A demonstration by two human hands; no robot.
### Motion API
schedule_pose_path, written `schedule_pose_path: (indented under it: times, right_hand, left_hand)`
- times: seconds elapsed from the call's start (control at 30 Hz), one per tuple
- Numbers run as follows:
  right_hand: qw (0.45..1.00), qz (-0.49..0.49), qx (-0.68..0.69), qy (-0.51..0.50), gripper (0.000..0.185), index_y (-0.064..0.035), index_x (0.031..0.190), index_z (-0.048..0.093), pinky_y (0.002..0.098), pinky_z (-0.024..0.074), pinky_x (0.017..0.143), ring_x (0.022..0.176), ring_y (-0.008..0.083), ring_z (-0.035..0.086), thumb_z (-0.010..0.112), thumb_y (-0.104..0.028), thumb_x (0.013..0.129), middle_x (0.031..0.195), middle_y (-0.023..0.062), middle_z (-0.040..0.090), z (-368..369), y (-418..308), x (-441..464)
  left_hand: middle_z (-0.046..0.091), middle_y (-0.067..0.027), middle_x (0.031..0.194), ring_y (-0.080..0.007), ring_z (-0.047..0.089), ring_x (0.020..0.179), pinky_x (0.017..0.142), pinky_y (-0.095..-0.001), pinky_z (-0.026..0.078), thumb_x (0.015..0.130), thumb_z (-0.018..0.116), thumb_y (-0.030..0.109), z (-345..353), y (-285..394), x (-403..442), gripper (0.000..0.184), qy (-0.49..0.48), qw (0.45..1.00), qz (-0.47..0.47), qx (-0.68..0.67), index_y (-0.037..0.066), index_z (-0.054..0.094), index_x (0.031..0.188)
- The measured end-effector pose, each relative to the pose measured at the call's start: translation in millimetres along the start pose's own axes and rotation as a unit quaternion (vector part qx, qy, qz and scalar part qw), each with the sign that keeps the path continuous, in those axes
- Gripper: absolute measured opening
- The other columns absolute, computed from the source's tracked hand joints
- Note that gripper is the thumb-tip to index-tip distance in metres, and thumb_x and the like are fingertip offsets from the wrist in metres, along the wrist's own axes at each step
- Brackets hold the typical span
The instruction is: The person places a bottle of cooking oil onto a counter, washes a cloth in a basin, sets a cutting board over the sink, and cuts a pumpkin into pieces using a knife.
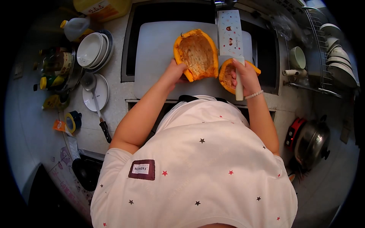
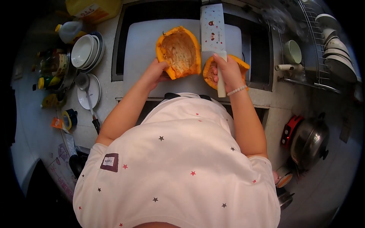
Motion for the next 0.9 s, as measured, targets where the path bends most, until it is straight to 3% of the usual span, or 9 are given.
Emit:
schedule_pose_path:
  times: [0.37,0.6,0.67,0.9]
  right_hand:
    - [0.999,-0.033,-0.03,0.019,0.021,-0.0097,0.091,0.045,0.0242,0.0372,0.035,0.038,0.0096,0.041,0.054,-0.029,0.089,0.057,0.001,0.044,-7,3,-23]
    - [0.985,-0.075,-0.142,0.058,0.023,-0.0061,0.092,0.049,0.0227,0.038,0.035,0.038,0.0082,0.043,0.054,-0.028,0.089,0.057,0.0009,0.046,-9,7,-43]
    - [0.981,-0.093,-0.156,0.07,0.023,-0.0046,0.086,0.049,0.0242,0.0376,0.035,0.037,0.0087,0.043,0.054,-0.027,0.088,0.056,0.0014,0.047,-8,13,-45]
    - [0.953,-0.166,-0.224,0.121,0.023,-0.0032,0.088,0.052,0.0237,0.0365,0.036,0.038,0.0086,0.044,0.055,-0.026,0.089,0.054,0.0006,0.048,-8,19,-49]
  left_hand:
    - [0.05,-0.0162,0.116,-0.0273,0.058,0.1,0.079,-0.0418,0.053,0.083,0.047,0.01,5,3,7,0.044,-0.014,0.999,0.035,-0.012,0.003,0.033,0.125]
    - [0.048,-0.0172,0.118,-0.0284,0.053,0.107,0.084,-0.0434,0.051,0.085,0.048,0.011,13,6,1,0.042,0.003,0.997,0.052,-0.057,0.002,0.033,0.124]
    - [0.047,-0.0179,0.118,-0.0285,0.054,0.105,0.081,-0.0438,0.053,0.083,0.05,0.009,13,1,8,0.043,0.003,0.995,0.052,-0.088,0.0,0.032,0.121]
    - [0.046,-0.0184,0.12,-0.03,0.054,0.105,0.081,-0.0452,0.053,0.083,0.049,0.007,21,-1,16,0.044,-0.006,0.989,0.054,-0.136,-0.002,0.031,0.122]
Point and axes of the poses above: each hand's wrist, its own x-axis towards the middle knuckle, its own z-axis out of the palm, y = z × x, the point moved 5 cm from there along x, towards the middle knuckle
